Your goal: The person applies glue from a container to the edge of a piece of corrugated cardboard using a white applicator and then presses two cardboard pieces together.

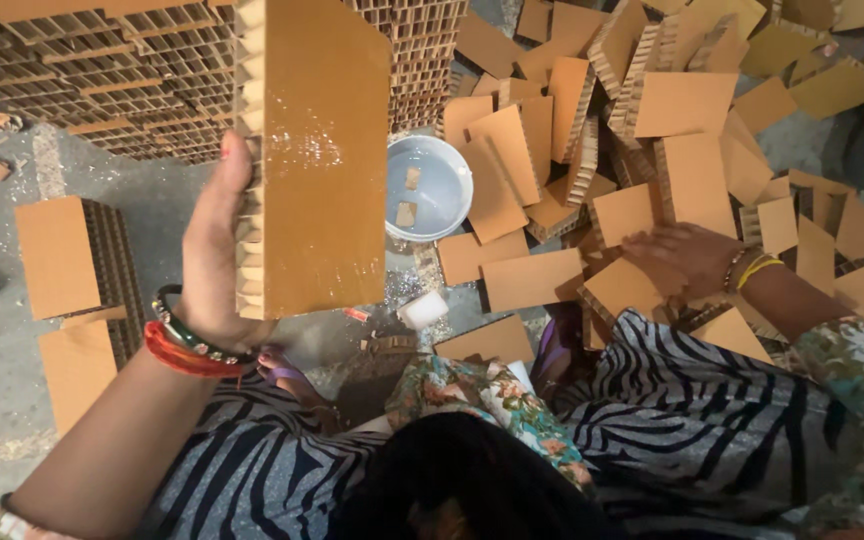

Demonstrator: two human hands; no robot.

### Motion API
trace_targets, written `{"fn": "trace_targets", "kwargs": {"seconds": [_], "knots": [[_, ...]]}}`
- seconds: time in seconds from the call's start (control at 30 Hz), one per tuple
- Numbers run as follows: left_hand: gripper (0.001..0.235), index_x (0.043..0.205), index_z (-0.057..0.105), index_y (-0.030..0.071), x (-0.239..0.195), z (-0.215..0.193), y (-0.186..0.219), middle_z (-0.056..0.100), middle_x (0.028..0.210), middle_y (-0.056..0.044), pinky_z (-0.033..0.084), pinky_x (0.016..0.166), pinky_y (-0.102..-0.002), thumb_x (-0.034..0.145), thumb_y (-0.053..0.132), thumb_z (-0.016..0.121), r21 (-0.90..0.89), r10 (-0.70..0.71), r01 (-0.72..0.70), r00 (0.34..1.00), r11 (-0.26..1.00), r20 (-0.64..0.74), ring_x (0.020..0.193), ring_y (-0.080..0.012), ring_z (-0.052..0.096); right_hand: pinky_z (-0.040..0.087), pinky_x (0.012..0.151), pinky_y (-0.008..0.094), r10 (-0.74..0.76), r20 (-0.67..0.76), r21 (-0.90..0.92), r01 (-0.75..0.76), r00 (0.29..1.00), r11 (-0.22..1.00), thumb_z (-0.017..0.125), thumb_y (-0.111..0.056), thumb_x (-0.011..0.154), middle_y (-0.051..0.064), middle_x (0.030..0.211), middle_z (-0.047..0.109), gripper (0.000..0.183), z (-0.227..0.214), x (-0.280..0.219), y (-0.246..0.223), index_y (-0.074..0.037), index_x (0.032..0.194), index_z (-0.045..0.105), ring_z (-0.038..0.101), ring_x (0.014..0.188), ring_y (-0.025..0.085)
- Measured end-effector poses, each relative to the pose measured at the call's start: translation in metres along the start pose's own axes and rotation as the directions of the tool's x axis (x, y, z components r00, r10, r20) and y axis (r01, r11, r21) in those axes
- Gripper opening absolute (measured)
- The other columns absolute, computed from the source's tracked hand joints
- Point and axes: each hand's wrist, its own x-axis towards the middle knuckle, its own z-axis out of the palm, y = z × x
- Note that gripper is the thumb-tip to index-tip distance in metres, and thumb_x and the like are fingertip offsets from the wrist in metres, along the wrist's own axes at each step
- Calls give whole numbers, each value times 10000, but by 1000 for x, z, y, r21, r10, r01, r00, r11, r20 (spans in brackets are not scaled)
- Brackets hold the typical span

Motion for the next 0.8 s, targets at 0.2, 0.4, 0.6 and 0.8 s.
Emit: {"fn": "trace_targets", "kwargs": {"seconds": [0.2, 0.4, 0.6, 0.8], "knots": [[507, 1398, 480, 14, 15, -5, -19, 665, 1111, -132, 609, 760, -342, 1178, 469, 511, 80, 78, -97, 973, 992, 216, 894, -192, 694, 352, 1199, 414, 40, 242, -88, -19, 970, 996, 856, -518, 755, 120, 1580, 406, 1117, -62, 28, -54, -136, 1575, 201, 432, 1435, 274], [998, 1648, 133, 138, 37, 25, -34, 509, 1496, -87, 600, 1051, -443, 900, 390, 744, 354, 176, -230, 968, 907, 177, 1332, -216, 580, 494, 1023, 434, 290, -377, 711, 74, 880, 699, 800, -391, 769, 231, 1408, 562, 1042, -173, 53, -23, -34, 1580, 251, 606, 1229, 334], [1153, 1649, 100, 120, 52, 33, -51, 540, 1389, -214, 605, 1007, -483, 763, 150, 838, 447, 177, -215, 976, 868, 126, 1256, -332, 614, 555, 1041, 420, 94, -666, 670, 539, 740, 511, 743, -564, 883, 216, 1465, 516, 1118, -270, 19, -99, -75, 1625, 65, 607, 1303, 324], [1222, 1649, 54, 97, 45, 34, -62, 460, 1466, -205, 575, 1060, -474, 746, 127, 876, 454, 129, -216, 968, 864, 215, 1309, -331, 583, 546, 1097, 461, 75, -745, 615, 639, 663, 462, 715, -621, 858, 229, 1644, 318, 1183, -306, 2, -170, -62, 1637, 23, 457, 1491, 381]]}}
